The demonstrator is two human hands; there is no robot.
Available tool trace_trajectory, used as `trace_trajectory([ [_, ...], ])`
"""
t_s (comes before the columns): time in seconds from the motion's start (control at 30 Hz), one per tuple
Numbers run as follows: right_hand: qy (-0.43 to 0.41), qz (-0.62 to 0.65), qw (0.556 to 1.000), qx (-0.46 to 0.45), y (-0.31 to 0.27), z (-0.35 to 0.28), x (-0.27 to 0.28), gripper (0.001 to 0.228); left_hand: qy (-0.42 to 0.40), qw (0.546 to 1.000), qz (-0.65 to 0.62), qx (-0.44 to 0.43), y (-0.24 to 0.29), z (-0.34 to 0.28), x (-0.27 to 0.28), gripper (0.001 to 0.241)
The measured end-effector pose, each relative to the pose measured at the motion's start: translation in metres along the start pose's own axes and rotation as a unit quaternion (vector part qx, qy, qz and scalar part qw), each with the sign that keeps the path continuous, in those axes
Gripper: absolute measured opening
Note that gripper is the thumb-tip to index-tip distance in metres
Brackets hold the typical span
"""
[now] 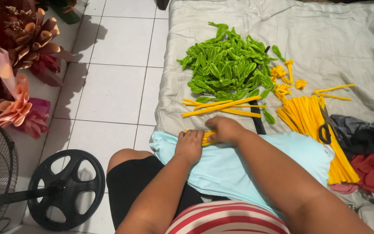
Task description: The person gathers yellow pipe cleaners, cuts them into shorter pieces using scissors, and then twists and weaves them together by hand to form a small decorative item. The person works on a light-colored cloth on the floor, surrounded by green pipe cleaner pieces and finished flower arrangements.
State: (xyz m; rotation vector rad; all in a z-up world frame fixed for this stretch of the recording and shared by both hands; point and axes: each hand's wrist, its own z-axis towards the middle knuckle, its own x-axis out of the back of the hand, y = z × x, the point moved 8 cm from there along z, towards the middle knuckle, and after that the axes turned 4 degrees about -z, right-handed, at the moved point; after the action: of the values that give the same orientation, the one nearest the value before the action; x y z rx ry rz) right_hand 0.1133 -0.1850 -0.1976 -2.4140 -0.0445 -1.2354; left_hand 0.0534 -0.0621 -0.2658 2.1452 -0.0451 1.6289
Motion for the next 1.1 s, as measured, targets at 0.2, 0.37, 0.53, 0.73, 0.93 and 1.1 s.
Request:
trace_trajectory([
  [0.2,0.007,-0.209,0.976,-0.063,0.018,0.009,0.021,0.049,-0.059,0.994,-0.070,0.059,0.009,-0.016,0.053,0.068],
  [0.37,0.073,-0.242,0.967,-0.031,0.031,0.039,-0.001,0.042,-0.055,0.987,-0.102,0.111,-0.008,-0.021,0.069,0.068],
  [0.53,0.201,-0.232,0.952,0.026,0.036,0.033,0.017,0.024,-0.077,0.985,-0.112,0.107,0.003,-0.020,0.074,0.069],
  [0.73,0.317,-0.139,0.938,0.033,0.024,0.007,0.053,0.008,0.016,0.986,-0.151,0.062,-0.003,-0.014,0.068,0.051],
  [0.93,0.466,-0.173,0.860,0.115,-0.006,-0.026,0.079,0.015,0.424,0.894,-0.108,-0.098,0.035,-0.062,0.203,0.033],
  [1.1,0.579,-0.139,0.751,0.285,-0.089,-0.121,0.135,0.013,0.382,0.920,0.042,-0.079,0.047,-0.055,0.258,0.048],
])
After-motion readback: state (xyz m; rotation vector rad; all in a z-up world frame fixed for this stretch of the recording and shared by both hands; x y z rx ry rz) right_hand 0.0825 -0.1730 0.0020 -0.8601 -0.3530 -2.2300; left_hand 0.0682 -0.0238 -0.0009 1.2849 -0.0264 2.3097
